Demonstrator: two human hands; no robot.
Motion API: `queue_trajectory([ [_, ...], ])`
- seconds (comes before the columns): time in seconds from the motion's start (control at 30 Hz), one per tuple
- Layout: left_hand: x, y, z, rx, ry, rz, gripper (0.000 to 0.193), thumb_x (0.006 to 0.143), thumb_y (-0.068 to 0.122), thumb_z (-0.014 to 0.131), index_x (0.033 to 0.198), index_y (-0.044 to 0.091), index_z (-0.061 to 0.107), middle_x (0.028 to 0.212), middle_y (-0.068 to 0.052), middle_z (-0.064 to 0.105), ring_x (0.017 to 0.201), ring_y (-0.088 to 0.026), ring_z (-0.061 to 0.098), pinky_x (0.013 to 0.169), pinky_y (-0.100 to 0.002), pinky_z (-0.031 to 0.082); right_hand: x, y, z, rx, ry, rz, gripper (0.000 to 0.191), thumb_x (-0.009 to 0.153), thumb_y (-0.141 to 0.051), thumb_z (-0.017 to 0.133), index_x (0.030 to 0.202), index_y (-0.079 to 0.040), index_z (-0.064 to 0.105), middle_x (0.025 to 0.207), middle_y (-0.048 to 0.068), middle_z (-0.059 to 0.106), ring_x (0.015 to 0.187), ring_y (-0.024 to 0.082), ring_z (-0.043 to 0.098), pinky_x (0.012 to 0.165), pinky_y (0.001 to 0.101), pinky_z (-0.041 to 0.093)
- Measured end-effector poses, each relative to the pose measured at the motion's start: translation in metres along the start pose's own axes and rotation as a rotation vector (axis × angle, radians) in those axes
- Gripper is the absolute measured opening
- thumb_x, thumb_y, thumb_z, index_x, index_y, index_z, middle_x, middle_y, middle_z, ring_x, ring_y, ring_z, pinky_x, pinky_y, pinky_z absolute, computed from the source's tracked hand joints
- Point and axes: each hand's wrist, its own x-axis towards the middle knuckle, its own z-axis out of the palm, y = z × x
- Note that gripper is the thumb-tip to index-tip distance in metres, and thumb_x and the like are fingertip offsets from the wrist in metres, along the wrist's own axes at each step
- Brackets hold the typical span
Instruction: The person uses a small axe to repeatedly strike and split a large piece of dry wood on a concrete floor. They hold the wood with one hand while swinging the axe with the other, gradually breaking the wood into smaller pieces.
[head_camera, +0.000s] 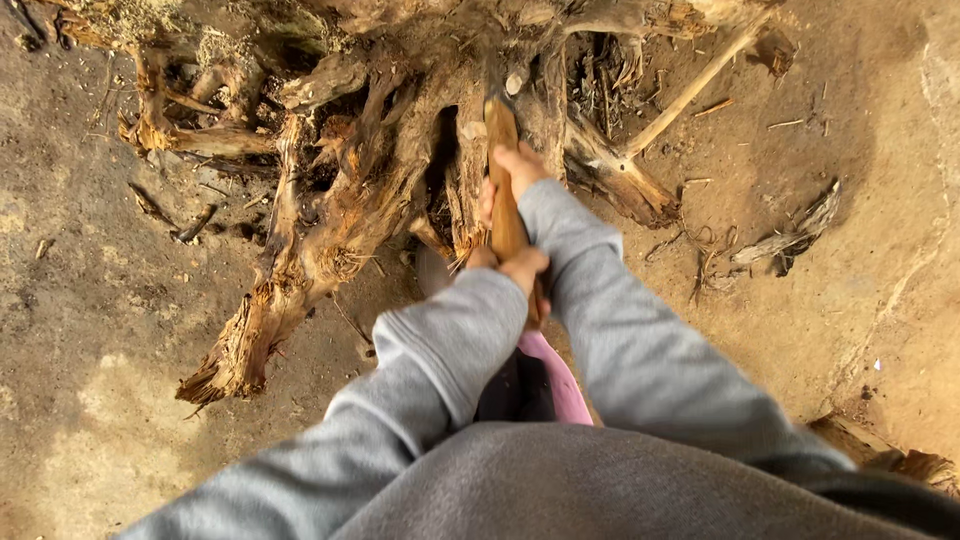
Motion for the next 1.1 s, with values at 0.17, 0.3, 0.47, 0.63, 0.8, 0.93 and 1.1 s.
queue_trajectory([
  [0.17,0.066,-0.016,-0.005,-0.258,-0.161,-0.109,0.03,0.091,0.034,0.072,0.097,0.01,0.055,0.071,-0.005,0.055,0.048,-0.02,0.052,0.042,-0.04,0.046,0.017,-0.008,-0.001,0.18,-0.072,0.139,0.036,0.102,-0.048,0.056,0.111,-0.015,0.047,0.06,0.002,0.054,0.047,0.016,0.05,0.045,0.0355,0.048],
  [0.3,0.06,-0.066,-0.01,-0.297,-0.171,-0.268,0.033,0.092,0.037,0.07,0.095,0.011,0.05,0.067,-0.007,0.048,0.048,-0.022,0.046,0.043,-0.043,0.043,-0.004,0.061,-0.056,0.11,-0.121,0.092,0.038,0.101,-0.048,0.052,0.101,-0.01,0.051,0.061,0.004,0.055,0.053,0.02,0.054,0.051,0.0373,0.049],
  [0.47,0.004,-0.104,-0.004,-0.219,0.012,-0.222,0.026,0.092,0.029,0.07,0.096,0.01,0.051,0.063,-0.012,0.05,0.046,-0.029,0.05,0.044,-0.048,0.042,-0.004,0.105,-0.09,0.466,-0.118,0.508,0.043,0.097,-0.046,0.061,0.087,-0.008,0.045,0.06,0.004,0.052,0.053,0.019,0.05,0.053,0.0345,0.048],
  [0.63,-0.008,-0.06,0.006,-0.224,-0.006,-0.246,0.029,0.096,0.036,0.066,0.09,0.011,0.053,0.06,-0.007,0.05,0.042,-0.027,0.049,0.042,-0.047,0.041,0.012,0.068,-0.069,0.351,-0.099,0.259,0.039,0.1,-0.043,0.062,0.092,-0.007,0.047,0.064,0.005,0.053,0.055,0.018,0.05,0.055,0.0343,0.047],
  [0.8,-0.047,-0.033,-0.003,-0.265,-0.09,-0.188,0.023,0.092,0.026,0.067,0.088,0.006,0.055,0.063,-0.008,0.053,0.046,-0.023,0.051,0.044,-0.041,0.045,0.001,0.052,-0.049,0.19,0.059,0.294,0.036,0.096,-0.043,0.06,0.099,-0.01,0.046,0.059,0.004,0.05,0.05,0.02,0.047,0.051,0.0369,0.046],
  [0.93,-0.072,-0.039,-0.037,-0.829,-0.58,-0.436,0.012,0.093,0.007,0.065,0.091,0.008,0.054,0.074,-0.005,0.058,0.056,-0.012,0.054,0.053,-0.025,0.049,-0.017,0.06,-0.035,0.187,0.144,0.232,0.033,0.093,-0.041,0.064,0.104,-0.015,0.048,0.057,0.003,0.05,0.049,0.021,0.048,0.05,0.0376,0.046],
  [1.1,-0.041,-0.044,-0.039,-0.665,-0.567,-0.291,0.017,0.087,0.002,0.066,0.081,0.008,0.051,0.066,0.0,0.053,0.049,-0.01,0.046,0.047,-0.025,0.042,-0.035,0.048,-0.021,0.281,-0.059,0.18,0.041,0.097,-0.032,0.071,0.123,-0.014,0.043,0.065,0.002,0.054,0.054,0.016,0.052,0.055,0.0336,0.052],
])
